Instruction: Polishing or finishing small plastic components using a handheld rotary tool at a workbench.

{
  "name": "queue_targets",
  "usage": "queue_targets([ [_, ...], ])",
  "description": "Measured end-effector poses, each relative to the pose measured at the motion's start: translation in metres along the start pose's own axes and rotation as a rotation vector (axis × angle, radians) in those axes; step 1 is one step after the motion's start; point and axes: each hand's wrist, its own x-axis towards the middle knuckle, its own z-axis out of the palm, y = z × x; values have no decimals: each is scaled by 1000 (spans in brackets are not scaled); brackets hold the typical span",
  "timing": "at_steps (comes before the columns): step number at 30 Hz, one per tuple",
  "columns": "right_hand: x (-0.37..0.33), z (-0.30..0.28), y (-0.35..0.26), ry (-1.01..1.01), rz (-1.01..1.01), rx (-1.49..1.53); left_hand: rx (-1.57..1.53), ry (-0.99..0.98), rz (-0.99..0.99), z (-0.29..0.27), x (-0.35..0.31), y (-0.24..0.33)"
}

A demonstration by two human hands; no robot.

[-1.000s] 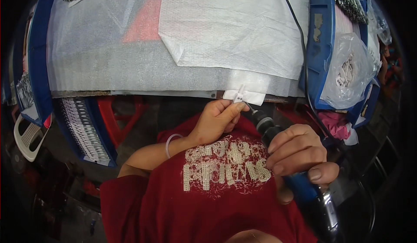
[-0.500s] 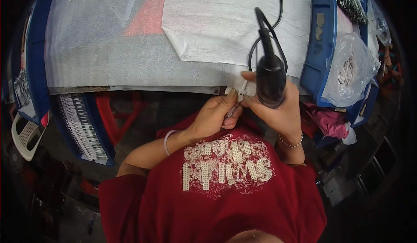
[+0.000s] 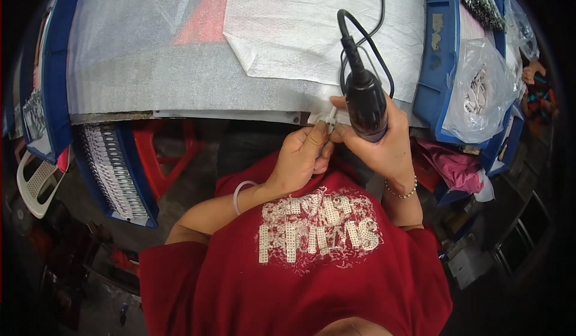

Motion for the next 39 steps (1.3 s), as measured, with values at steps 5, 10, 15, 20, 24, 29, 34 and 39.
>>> queue_targets([
  [5,-17,-5,10,173,-217,63,84,0,37,-1,-1,0],
  [10,-34,-29,-13,-42,-704,546,274,-16,25,1,-2,5],
  [15,-24,-18,-38,-106,-926,206,253,10,-25,2,-4,10],
  [20,-15,2,-37,-96,-992,398,186,4,-110,3,-3,16],
  [24,-10,5,-36,-92,-987,433,239,44,-98,2,-2,15],
  [29,-7,6,-42,-144,-967,392,257,31,-80,3,-1,14],
  [34,-4,12,-46,-142,-945,413,256,41,-42,-3,1,7],
  [39,-2,13,-48,-161,-948,405,277,-23,-73,-11,-1,3],
])
